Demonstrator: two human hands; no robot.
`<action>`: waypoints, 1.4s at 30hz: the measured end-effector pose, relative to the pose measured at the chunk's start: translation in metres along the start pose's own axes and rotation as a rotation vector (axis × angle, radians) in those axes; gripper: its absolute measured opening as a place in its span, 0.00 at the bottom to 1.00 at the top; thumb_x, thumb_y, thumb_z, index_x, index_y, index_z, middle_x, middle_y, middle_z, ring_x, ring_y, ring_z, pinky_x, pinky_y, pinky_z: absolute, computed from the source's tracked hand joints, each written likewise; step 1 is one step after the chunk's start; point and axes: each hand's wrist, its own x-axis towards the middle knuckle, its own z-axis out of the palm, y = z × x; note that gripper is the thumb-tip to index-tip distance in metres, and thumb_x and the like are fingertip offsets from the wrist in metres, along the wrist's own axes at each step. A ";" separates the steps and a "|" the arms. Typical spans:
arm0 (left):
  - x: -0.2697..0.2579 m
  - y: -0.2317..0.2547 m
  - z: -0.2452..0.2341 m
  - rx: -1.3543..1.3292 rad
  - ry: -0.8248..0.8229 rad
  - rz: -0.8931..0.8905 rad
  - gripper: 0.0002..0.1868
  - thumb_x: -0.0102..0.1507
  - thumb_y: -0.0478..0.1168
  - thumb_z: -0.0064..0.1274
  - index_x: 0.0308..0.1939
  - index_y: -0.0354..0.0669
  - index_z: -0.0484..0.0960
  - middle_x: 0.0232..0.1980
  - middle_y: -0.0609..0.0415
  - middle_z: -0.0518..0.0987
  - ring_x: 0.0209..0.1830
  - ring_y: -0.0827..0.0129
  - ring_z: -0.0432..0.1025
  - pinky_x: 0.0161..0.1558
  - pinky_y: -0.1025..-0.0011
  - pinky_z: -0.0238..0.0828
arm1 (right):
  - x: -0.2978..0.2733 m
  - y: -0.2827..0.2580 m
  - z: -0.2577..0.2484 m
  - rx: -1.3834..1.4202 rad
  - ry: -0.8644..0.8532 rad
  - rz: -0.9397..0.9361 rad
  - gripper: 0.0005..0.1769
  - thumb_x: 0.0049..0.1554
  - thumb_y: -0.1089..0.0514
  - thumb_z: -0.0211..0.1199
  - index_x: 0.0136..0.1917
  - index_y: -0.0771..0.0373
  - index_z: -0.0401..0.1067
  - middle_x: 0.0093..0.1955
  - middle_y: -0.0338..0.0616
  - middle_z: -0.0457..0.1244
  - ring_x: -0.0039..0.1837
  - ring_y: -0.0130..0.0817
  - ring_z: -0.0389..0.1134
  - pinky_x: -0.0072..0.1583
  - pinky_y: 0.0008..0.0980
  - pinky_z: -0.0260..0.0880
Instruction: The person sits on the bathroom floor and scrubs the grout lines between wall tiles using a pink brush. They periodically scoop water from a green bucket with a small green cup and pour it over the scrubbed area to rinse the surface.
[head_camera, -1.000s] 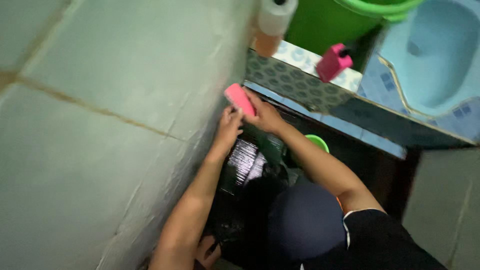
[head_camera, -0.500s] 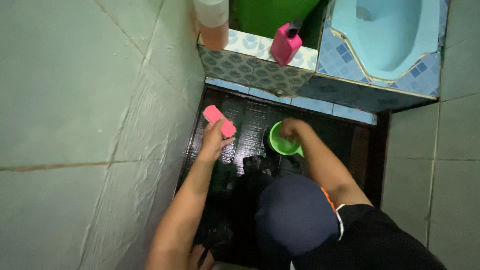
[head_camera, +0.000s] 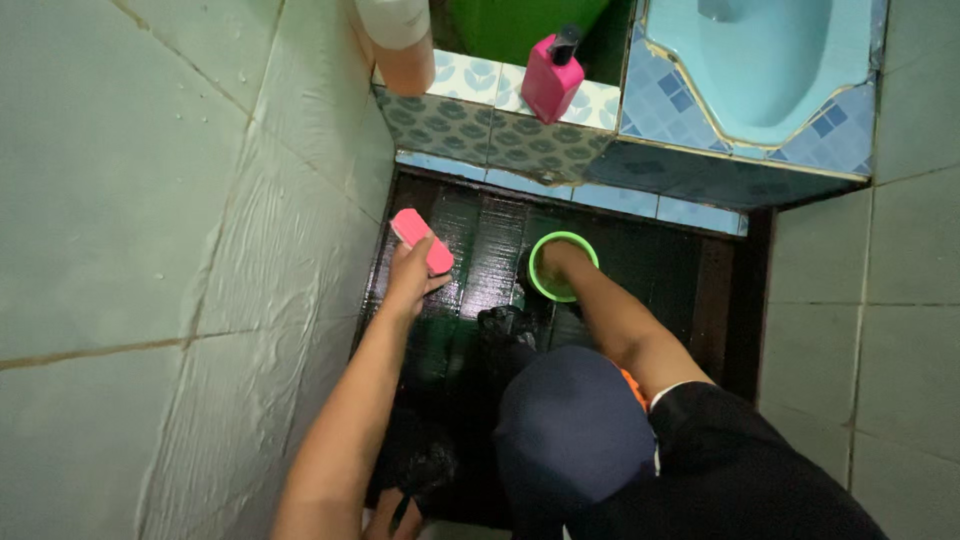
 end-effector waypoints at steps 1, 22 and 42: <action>0.000 0.000 0.000 0.003 0.002 -0.005 0.14 0.68 0.51 0.47 0.52 0.51 0.74 0.47 0.57 0.80 0.44 0.69 0.76 0.42 0.60 0.80 | -0.001 -0.001 0.002 0.016 -0.024 0.006 0.23 0.44 0.54 0.74 0.53 0.61 0.79 0.59 0.56 0.69 0.60 0.52 0.71 0.59 0.48 0.71; 0.003 -0.016 0.000 0.035 0.006 -0.029 0.15 0.68 0.52 0.48 0.50 0.49 0.74 0.45 0.56 0.80 0.43 0.68 0.76 0.43 0.58 0.80 | -0.020 -0.010 0.000 0.062 0.013 0.020 0.20 0.50 0.51 0.67 0.52 0.64 0.81 0.59 0.57 0.70 0.59 0.52 0.73 0.61 0.45 0.72; -0.088 0.022 -0.011 0.071 0.105 0.048 0.18 0.66 0.54 0.50 0.54 0.50 0.75 0.50 0.56 0.81 0.47 0.67 0.77 0.44 0.56 0.80 | -0.119 0.009 0.003 1.008 0.178 0.379 0.23 0.55 0.47 0.67 0.50 0.71 0.79 0.38 0.54 0.68 0.36 0.43 0.68 0.40 0.46 0.68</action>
